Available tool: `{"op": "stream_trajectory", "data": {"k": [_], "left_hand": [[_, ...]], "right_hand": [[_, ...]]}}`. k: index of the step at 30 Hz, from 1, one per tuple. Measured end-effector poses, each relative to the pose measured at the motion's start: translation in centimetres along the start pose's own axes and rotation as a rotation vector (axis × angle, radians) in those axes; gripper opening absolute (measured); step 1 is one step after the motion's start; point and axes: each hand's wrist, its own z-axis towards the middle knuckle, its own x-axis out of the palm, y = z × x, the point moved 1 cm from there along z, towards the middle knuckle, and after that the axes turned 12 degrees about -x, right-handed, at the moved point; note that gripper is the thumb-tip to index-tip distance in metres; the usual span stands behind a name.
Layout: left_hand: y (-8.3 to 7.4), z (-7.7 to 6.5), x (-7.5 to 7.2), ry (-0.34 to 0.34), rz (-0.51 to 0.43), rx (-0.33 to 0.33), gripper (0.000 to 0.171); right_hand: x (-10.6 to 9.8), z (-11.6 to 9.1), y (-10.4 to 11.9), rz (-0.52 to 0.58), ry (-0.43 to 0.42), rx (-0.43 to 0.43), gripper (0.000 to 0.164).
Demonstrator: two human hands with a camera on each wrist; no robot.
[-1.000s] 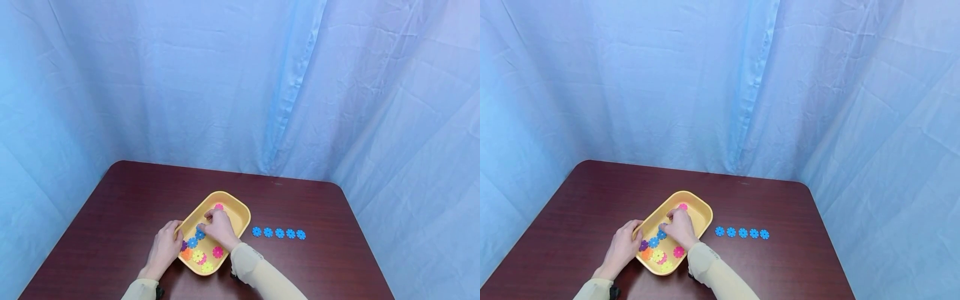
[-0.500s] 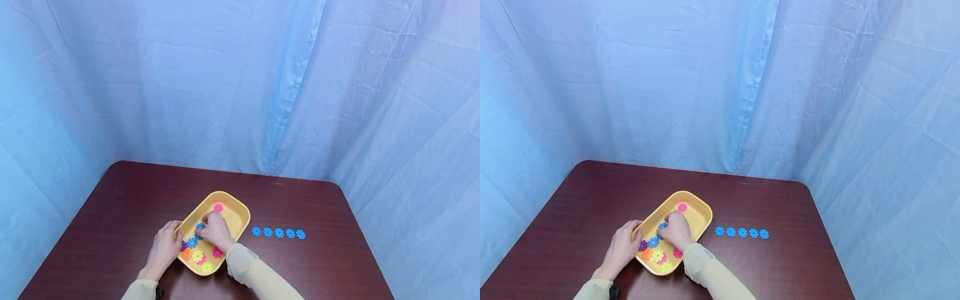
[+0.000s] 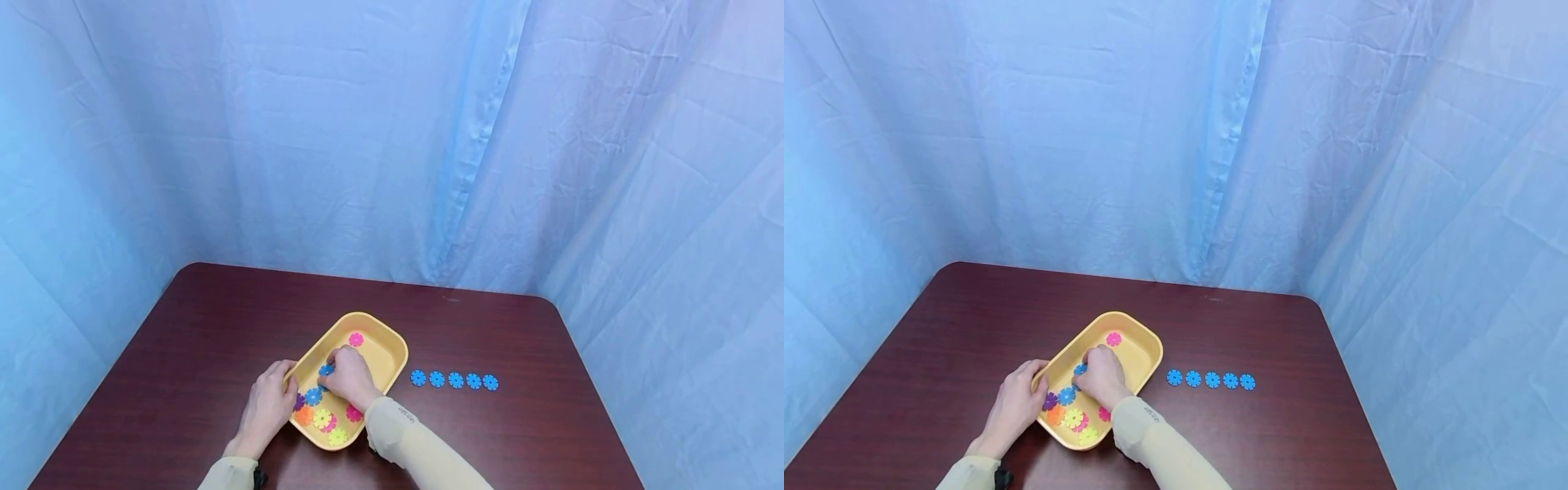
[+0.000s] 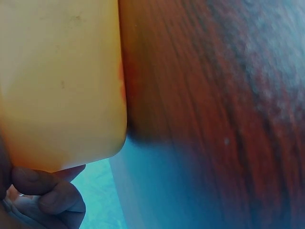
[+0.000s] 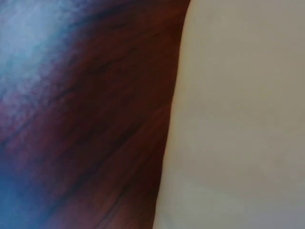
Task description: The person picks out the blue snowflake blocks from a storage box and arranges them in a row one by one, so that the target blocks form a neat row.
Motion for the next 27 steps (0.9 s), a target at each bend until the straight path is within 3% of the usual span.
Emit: {"op": "stream_trajectory", "data": {"k": [27], "left_hand": [[0.02, 0.00, -0.04, -0.008, -0.014, 0.033, 0.021]], "right_hand": [[0.04, 0.37, -0.15, 0.071, -0.019, 0.037, 0.027]]}}
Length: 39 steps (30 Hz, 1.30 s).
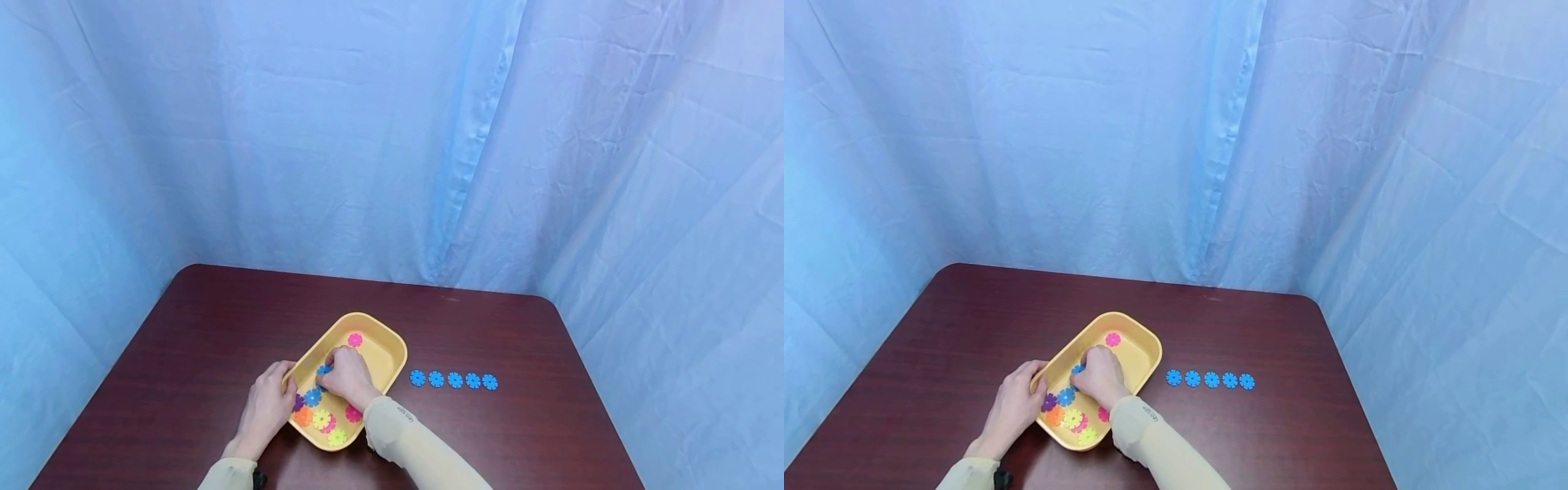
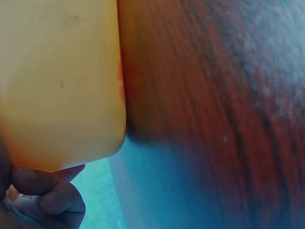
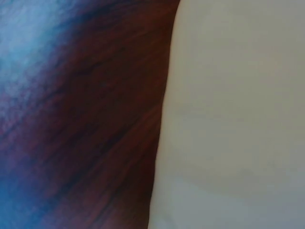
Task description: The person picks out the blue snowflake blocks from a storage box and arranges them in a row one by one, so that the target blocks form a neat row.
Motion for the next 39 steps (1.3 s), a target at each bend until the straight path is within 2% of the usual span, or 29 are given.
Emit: {"op": "stream_trajectory", "data": {"k": [11, 21, 31, 39], "left_hand": [[-0.1, 0.0, -0.1, 0.011, 0.009, -0.014, 0.022], [0.0, 0.0, 0.0, 0.002, 0.012, -0.007, 0.022], [0.0, 0.0, 0.1, -0.003, 0.017, -0.022, 0.023], [-0.1, 0.0, 0.1, 0.000, 0.024, -0.033, 0.023]], "right_hand": [[-1.0, -0.2, -0.1, 0.121, -0.019, 0.053, 0.029], [-3.2, -0.2, -0.1, 0.126, -0.098, 0.027, 0.025], [-4.9, -0.5, -0.4, 0.159, -0.093, 0.046, 0.025], [-6.2, -0.9, -1.4, 0.170, -0.139, 0.037, 0.023]]}}
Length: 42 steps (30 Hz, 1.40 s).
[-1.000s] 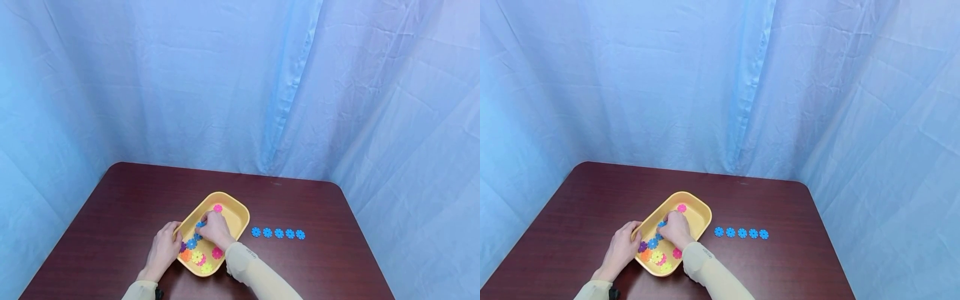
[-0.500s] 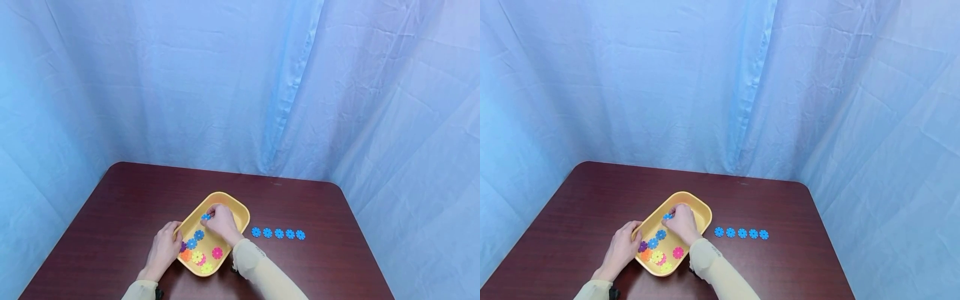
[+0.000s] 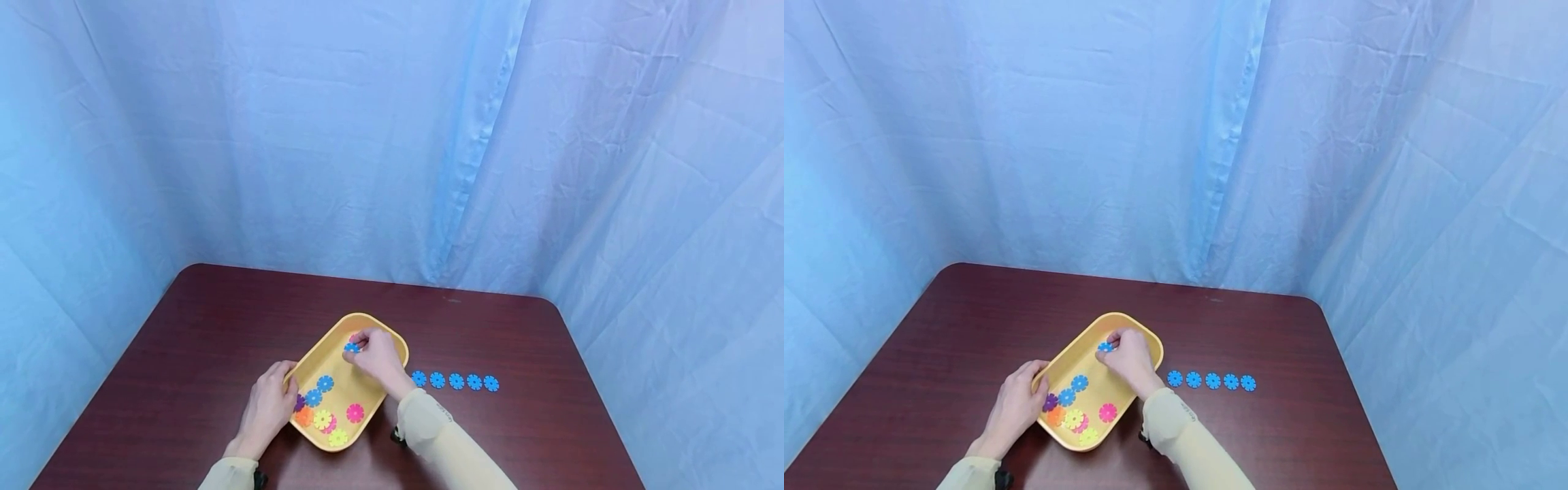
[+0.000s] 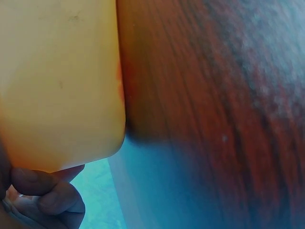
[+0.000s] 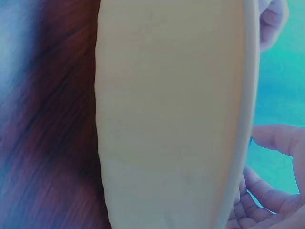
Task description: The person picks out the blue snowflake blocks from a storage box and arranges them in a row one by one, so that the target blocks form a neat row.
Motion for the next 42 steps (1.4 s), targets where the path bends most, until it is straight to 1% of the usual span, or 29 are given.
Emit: {"op": "stream_trajectory", "data": {"k": [6, 15, 24, 32, 42], "left_hand": [[-0.1, 0.0, 0.0, 0.022, 0.005, -0.026, 0.024], [-0.1, 0.0, 0.0, 0.012, 0.014, -0.024, 0.024], [0.0, 0.0, 0.1, 0.016, 0.011, -0.024, 0.025], [0.1, 0.0, 0.1, 0.015, 0.004, -0.015, 0.025], [0.1, 0.1, 0.1, 0.015, -0.010, -0.008, 0.024]], "right_hand": [[-1.6, -0.1, -0.7, -0.035, -0.027, -0.009, 0.022], [-3.6, -0.4, -1.7, -0.014, -0.071, 0.019, 0.024], [-5.4, -1.0, -2.6, 0.003, -0.108, 0.021, 0.024], [-7.5, -2.0, -4.5, -0.018, -0.145, 0.073, 0.024], [-10.1, -3.1, -6.8, -0.033, -0.194, 0.138, 0.029]]}}
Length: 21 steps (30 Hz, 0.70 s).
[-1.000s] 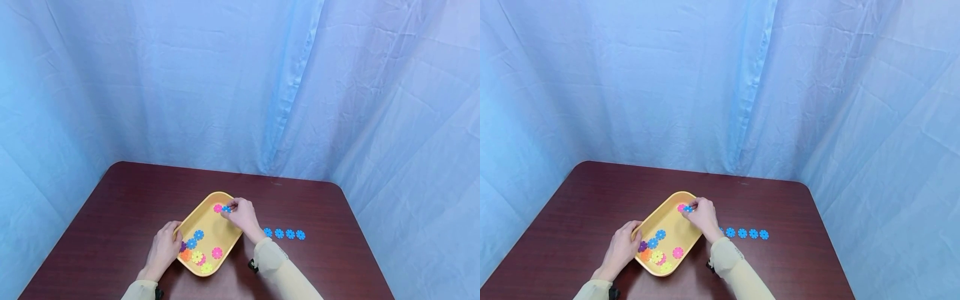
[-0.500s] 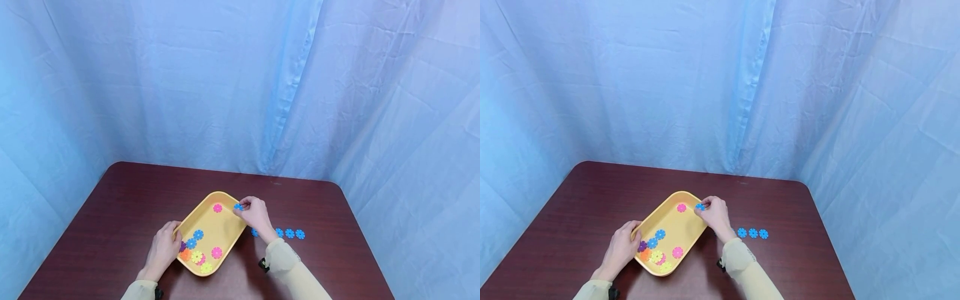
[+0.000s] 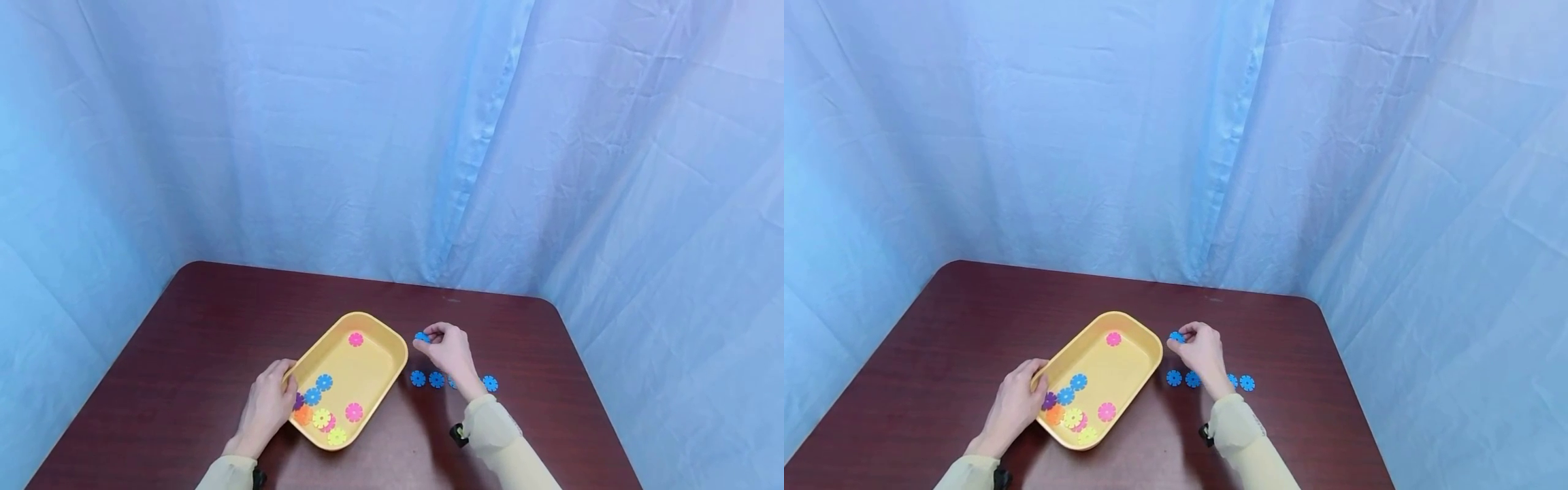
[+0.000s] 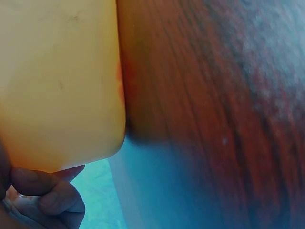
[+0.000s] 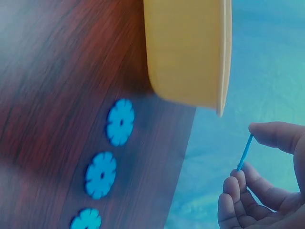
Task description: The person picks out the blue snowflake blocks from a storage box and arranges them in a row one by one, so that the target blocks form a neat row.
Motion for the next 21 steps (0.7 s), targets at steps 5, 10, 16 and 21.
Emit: {"op": "stream_trajectory", "data": {"k": [5, 10, 16, 21], "left_hand": [[-0.2, 0.0, 0.0, 0.009, 0.007, -0.011, 0.025], [-0.2, -0.1, 0.0, 0.008, 0.005, -0.007, 0.025], [-0.1, 0.0, -0.1, -0.005, 0.001, 0.014, 0.022], [-0.1, 0.0, -0.1, 0.003, 0.003, 0.007, 0.023]], "right_hand": [[-1.1, -0.2, -1.4, -0.024, -0.023, 0.021, 0.031], [-2.4, -0.8, -3.4, -0.064, -0.039, 0.035, 0.031], [-3.9, -1.8, -5.5, -0.075, -0.049, 0.057, 0.031], [-4.9, -2.2, -6.9, -0.085, -0.062, 0.083, 0.033]]}}
